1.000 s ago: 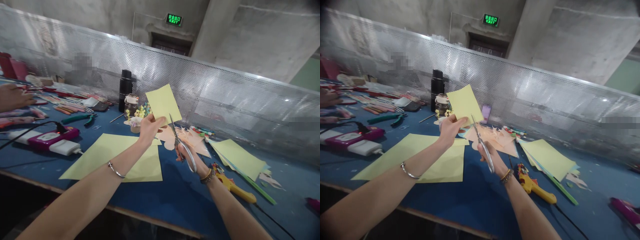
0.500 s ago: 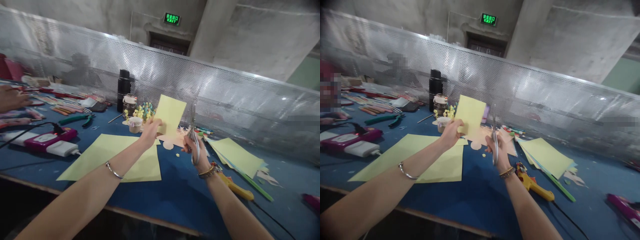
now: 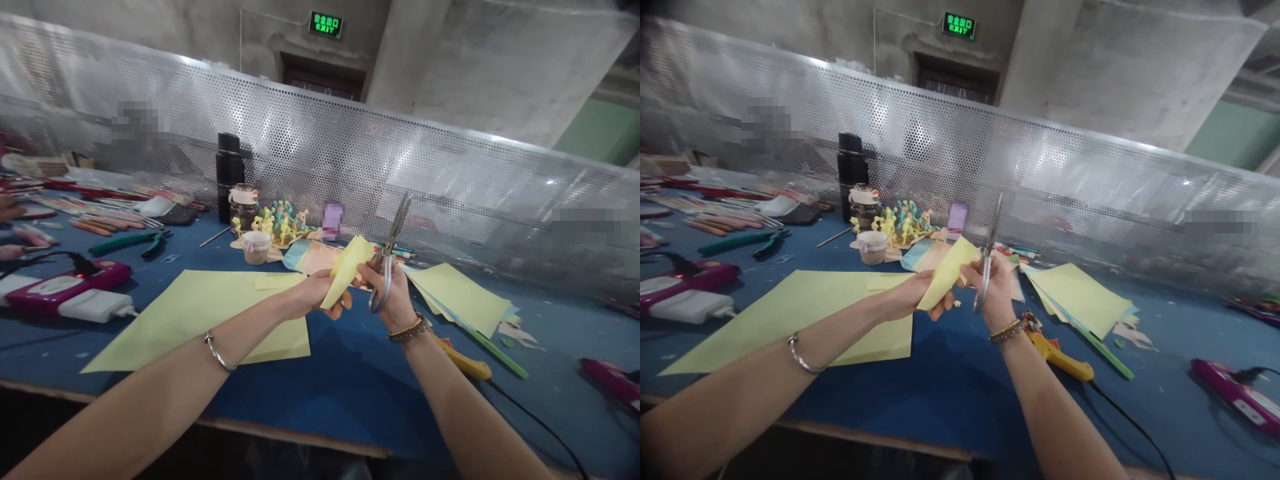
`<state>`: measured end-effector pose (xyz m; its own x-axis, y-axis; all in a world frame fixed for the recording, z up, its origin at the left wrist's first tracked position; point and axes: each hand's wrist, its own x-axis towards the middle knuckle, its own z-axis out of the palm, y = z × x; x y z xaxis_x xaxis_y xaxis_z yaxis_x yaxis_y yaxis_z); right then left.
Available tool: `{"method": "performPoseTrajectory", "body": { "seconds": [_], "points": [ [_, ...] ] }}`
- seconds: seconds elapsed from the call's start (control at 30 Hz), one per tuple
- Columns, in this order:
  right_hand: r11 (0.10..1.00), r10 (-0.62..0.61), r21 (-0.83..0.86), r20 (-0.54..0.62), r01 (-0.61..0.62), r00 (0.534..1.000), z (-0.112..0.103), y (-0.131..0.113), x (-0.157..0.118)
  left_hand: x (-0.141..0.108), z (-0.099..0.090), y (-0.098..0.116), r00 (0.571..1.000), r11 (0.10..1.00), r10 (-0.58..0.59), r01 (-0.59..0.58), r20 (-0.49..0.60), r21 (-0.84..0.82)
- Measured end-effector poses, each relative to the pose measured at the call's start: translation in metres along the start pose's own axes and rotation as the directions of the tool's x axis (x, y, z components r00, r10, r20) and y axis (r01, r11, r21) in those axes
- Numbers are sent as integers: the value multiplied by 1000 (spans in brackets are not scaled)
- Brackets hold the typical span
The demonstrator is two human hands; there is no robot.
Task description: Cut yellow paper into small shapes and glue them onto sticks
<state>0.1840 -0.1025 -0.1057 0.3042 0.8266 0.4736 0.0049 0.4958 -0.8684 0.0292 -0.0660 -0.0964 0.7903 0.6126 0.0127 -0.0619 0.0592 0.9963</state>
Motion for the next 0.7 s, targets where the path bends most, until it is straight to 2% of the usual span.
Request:
{"method": "performPoseTrajectory", "body": {
  "seconds": [0.1, 0.17, 0.27, 0.37, 0.5, 0.7],
  "points": [
    [999, 18, -37, -42, -20, 999, 0, 0, 1, 2, -1, -1, 1000, 997, -27, 27, 0, -69],
    [998, 14, -54, -68, -18, 998, -1, 2, 2, 4, -2, -3, 999, 995, 7, -11, -39, -101],
    [999, 10, -47, -64, -13, 998, -3, 8, 4, 8, -4, -8, 971, 987, 147, -133, -186, 89],
    [999, 11, -34, -31, -12, 999, -4, 11, 4, 10, -5, -12, 935, 939, 234, -146, -266, 312],
    [1000, 10, -28, -59, -12, 998, -4, 11, 4, 10, -6, -12, 934, 928, 223, -115, -278, 356],
    [1000, -6, -11, -82, 5, 997, -6, 14, 6, 11, -8, -16, 948, 903, 223, -113, -227, 414]
  ]
}}
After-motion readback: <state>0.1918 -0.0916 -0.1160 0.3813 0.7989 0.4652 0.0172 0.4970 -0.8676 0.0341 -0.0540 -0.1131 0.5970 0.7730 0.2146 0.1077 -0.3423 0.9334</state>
